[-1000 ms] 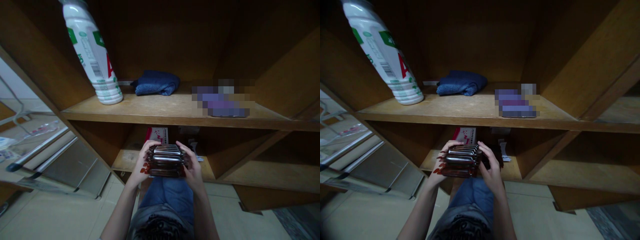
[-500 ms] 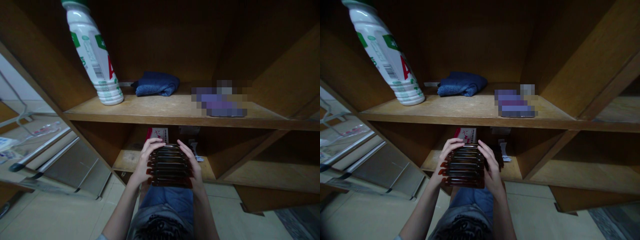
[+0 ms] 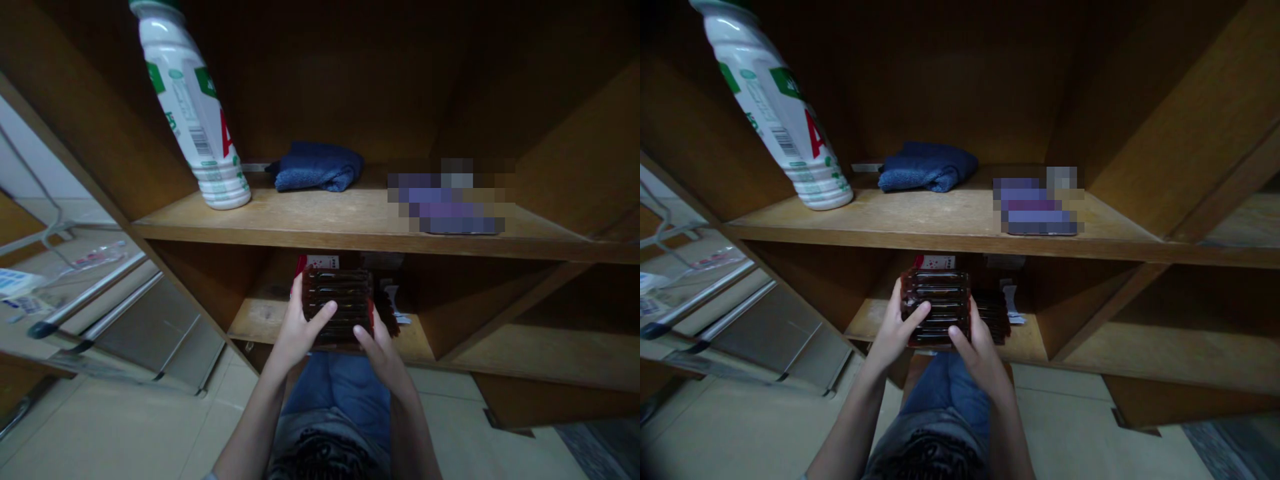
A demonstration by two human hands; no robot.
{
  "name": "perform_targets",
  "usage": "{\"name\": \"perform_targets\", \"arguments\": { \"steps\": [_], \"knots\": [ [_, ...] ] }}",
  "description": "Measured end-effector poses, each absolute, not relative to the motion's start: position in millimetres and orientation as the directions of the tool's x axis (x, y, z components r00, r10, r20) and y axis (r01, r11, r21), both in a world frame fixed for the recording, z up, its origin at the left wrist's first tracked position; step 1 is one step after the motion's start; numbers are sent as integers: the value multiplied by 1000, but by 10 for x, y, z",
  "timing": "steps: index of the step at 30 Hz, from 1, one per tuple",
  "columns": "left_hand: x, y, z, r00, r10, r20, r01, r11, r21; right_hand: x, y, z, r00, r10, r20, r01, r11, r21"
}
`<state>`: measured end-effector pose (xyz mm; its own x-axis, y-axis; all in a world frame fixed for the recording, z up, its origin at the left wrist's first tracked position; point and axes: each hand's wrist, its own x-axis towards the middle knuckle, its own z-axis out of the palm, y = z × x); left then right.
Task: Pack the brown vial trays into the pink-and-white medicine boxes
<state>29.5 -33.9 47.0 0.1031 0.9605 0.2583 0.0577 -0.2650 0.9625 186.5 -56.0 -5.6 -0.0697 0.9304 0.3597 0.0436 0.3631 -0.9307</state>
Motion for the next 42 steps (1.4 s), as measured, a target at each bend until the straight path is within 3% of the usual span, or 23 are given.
{"name": "perform_targets", "arguments": {
  "steps": [4, 11, 16, 29, 35, 38, 42],
  "knots": [
    [324, -321, 456, 83, 973, 214, 7, -216, 976, 1790, -565, -54, -88, 968, 236, -15, 236, -972],
    [320, -315, 373, 88, 981, 172, -95, -164, 982, 1838, -561, 5, -88, 985, 150, -53, 146, -988],
    [321, -306, 349, 132, 980, 152, -89, -141, 986, 1843, -556, 57, -70, 992, 106, 34, 108, -994],
    [259, -367, 363, 216, 951, 219, -18, -221, 975, 1837, -578, 40, -73, 956, 284, 91, 290, -953],
    [177, -393, 317, 210, 901, 379, 43, -396, 917, 1860, -652, 5, -63, 911, 409, -9, 409, -912],
    [121, -397, 288, 250, 851, 461, -25, -471, 882, 1868, -688, -48, -50, 879, 474, -36, 473, -880],
    [79, -410, 307, 354, 855, 379, -169, -340, 925, 1882, -689, -28, -73, 831, 552, -34, 551, -834]
  ]
}}
